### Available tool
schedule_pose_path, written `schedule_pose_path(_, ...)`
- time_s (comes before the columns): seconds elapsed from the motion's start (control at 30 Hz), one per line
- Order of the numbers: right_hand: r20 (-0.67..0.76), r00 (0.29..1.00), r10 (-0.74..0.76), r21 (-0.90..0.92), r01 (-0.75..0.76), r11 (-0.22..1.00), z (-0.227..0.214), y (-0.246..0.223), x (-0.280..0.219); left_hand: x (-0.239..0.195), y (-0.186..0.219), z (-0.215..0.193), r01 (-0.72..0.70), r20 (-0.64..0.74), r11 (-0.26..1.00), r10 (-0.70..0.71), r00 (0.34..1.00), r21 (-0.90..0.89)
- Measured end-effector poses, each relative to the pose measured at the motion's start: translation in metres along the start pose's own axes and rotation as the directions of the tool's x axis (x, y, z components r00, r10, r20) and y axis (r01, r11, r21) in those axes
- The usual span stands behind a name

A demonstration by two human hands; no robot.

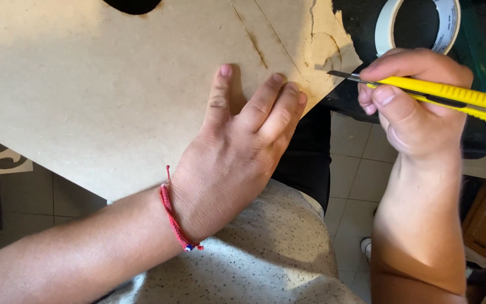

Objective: Cutting out a decorative shape from a thin sheet of material using a utility knife.

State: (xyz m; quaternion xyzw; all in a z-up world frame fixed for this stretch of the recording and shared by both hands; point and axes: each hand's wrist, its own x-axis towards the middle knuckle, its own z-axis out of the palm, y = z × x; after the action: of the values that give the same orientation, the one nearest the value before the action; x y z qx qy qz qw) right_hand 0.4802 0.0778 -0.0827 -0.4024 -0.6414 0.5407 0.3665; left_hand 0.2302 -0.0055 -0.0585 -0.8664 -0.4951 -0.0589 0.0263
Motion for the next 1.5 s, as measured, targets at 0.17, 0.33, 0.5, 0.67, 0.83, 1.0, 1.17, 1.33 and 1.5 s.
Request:
schedule_pose_path(0.17,0.165,0.985,-0.049,-0.299,0.097,0.949,0.01,-0.021,0.02,0.002,0.002,0.001,0.003,-0.009,1.0,-0.003,1.0,0.022)
schedule_pose_path(0.33,0.235,0.962,-0.139,-0.366,0.22,0.904,0.017,-0.023,0.023,0.003,0.003,0.001,0.013,-0.031,0.999,-0.012,0.999,0.031)
schedule_pose_path(0.5,0.217,0.963,-0.158,-0.441,0.241,0.865,0.017,-0.019,0.017,0.004,0.004,0.0,0.03,-0.037,0.998,-0.028,0.999,0.055)
schedule_pose_path(0.67,0.213,0.966,-0.146,-0.431,0.227,0.873,0.017,-0.019,0.017,0.003,0.004,0.001,0.02,-0.033,0.999,-0.018,0.999,0.04)
schedule_pose_path(0.83,0.235,0.952,-0.196,-0.497,0.291,0.817,0.015,-0.015,0.015,0.002,0.005,0.0,0.041,-0.024,0.997,-0.04,0.999,0.059)
schedule_pose_path(1.0,0.259,0.938,-0.231,-0.527,0.338,0.78,0.014,-0.012,0.013,0.001,0.007,0.002,0.066,-0.036,0.996,-0.064,0.997,0.054)
schedule_pose_path(1.17,0.302,0.909,-0.288,-0.476,0.405,0.781,0.014,-0.012,0.015,0.001,0.006,0.003,0.071,-0.041,0.997,-0.069,0.997,0.035)
schedule_pose_path(1.33,0.314,0.908,-0.279,-0.435,0.399,0.808,0.019,-0.017,0.018,0.001,0.006,0.002,0.09,-0.039,0.995,-0.089,0.995,0.029)
schedule_pose_path(1.5,0.292,0.922,-0.256,-0.422,0.364,0.83,0.017,-0.015,0.017,0.002,0.006,0.002,0.098,-0.031,0.995,-0.097,0.995,0.022)
